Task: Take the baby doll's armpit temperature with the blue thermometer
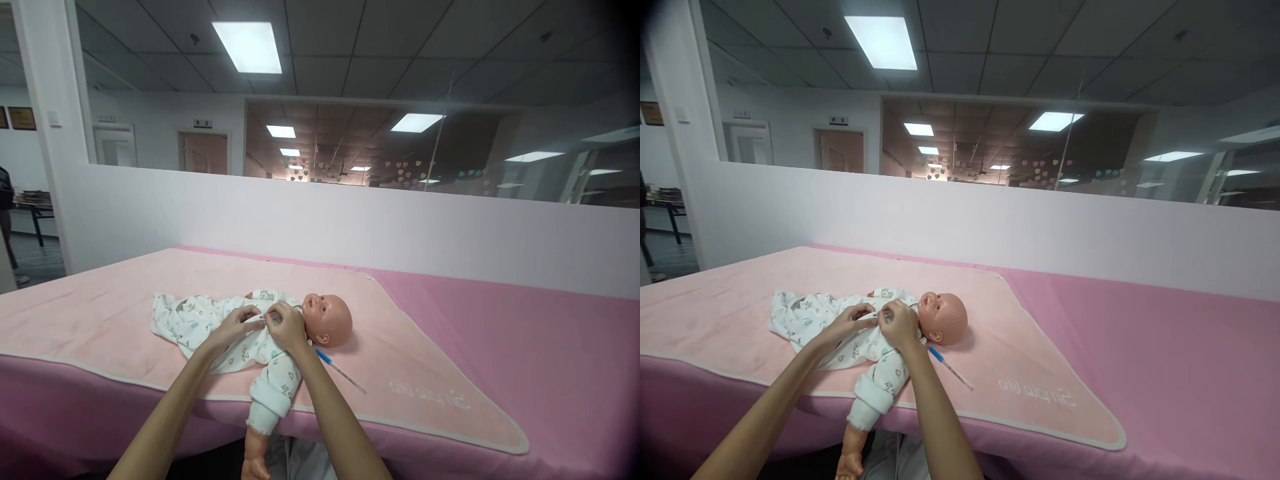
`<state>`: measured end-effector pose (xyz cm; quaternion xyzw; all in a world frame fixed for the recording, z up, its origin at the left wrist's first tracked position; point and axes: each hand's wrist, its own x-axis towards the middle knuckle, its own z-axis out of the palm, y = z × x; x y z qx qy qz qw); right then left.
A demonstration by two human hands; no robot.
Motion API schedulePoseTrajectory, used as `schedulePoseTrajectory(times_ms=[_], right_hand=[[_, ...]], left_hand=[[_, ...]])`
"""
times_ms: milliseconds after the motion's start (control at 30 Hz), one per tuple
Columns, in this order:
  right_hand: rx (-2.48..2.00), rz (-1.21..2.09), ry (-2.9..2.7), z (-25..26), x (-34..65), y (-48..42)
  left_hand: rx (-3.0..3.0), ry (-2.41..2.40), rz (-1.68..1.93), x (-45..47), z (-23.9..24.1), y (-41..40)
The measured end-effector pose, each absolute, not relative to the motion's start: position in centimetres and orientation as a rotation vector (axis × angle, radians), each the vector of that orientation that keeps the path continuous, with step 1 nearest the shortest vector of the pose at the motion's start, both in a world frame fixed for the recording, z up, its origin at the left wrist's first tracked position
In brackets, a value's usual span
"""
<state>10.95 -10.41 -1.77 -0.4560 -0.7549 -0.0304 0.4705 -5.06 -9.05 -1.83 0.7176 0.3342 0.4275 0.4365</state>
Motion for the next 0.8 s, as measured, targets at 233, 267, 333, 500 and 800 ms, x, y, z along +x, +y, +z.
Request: schedulePoseTrajectory(times_ms=[233,267,333,500,800], right_hand=[[-1.102,-0.087,-1.873,-1.8,11.05,-10.37],[-1.103,-0.089,-1.87,-1.79,11.05,-10.36],[-1.105,-0.095,-1.87,-1.76,11.05,-10.36],[-1.129,-0.101,-1.878,-1.67,11.06,-10.49],[-1.172,-0.09,-1.887,-1.58,10.97,-10.48]], left_hand=[[1.731,0.84,1.104,-5.03,-1.9,-9.0],[1.741,0.835,1.11,-5.0,-1.99,-8.94],[1.755,0.84,1.111,-4.95,-2.23,-8.76],[1.791,0.877,1.126,-4.84,-2.53,-8.56],[1.867,0.96,1.133,-4.67,-2.23,-9.0]])
